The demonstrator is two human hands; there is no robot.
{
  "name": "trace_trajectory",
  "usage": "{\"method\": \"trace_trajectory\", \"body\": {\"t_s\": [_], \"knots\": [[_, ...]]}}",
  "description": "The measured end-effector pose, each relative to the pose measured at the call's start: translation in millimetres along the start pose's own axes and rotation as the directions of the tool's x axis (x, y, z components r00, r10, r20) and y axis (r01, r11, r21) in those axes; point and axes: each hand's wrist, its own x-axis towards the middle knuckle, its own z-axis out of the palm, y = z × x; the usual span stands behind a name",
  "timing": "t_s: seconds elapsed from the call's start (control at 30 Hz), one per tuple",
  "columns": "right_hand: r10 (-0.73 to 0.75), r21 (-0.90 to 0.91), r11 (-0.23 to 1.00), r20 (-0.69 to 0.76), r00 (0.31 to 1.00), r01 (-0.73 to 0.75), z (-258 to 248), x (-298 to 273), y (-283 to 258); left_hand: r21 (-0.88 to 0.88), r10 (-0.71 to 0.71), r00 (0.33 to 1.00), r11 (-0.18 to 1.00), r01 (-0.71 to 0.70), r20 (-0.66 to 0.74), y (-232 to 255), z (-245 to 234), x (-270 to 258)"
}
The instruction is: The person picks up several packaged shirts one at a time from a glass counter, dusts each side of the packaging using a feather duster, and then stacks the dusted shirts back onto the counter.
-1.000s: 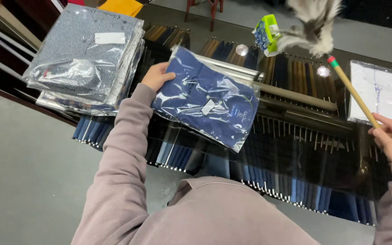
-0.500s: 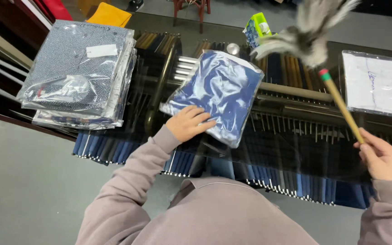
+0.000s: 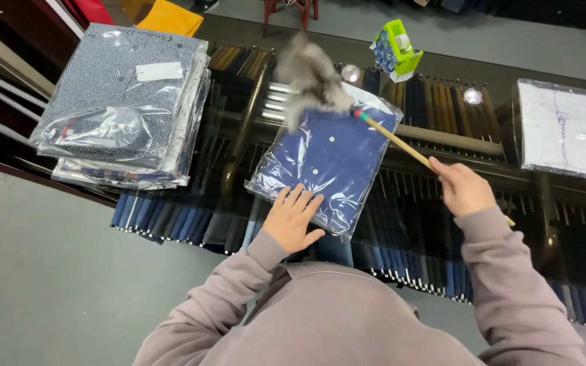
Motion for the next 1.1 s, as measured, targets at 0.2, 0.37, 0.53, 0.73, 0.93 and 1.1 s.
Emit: {"method": "trace_trajectory", "body": {"t_s": [0.2, 0.37, 0.53, 0.73, 0.93, 1.1], "knots": [[0.028, -0.383, 0.922, -0.063, 0.998, -0.05, 1, 3, -20, -0.067, -0.164, 0.986, 0.984, 0.163, -0.011, 17, 15, 7], [0.401, -0.197, 0.876, -0.209, 0.892, -0.44, 36, -17, 53, -0.233, -0.019, 0.999, 0.973, 0.007, -0.05, -18, 15, -4], [0.401, -0.331, 0.831, -0.199, 0.894, -0.446, 69, -40, 87, -0.343, 0.058, 0.996, 0.936, -0.077, -0.067, -50, 15, -8], [0.13, -0.555, 0.764, -0.369, 0.92, -0.33, 45, -9, 57, -0.266, 0.12, 0.989, 0.954, -0.138, -0.083, -91, -21, 18], [-0.539, -0.213, 0.835, -0.136, 0.831, 0.507, 18, 65, -128, 0.072, -0.093, 0.898, 0.995, 0.068, 0.431, -68, -66, 51], [-0.461, -0.257, 0.794, 0.337, 0.821, 0.552, 34, 86, -149, 0.175, -0.117, 0.752, 0.985, 0.002, 0.649, -53, -73, 78]]}}
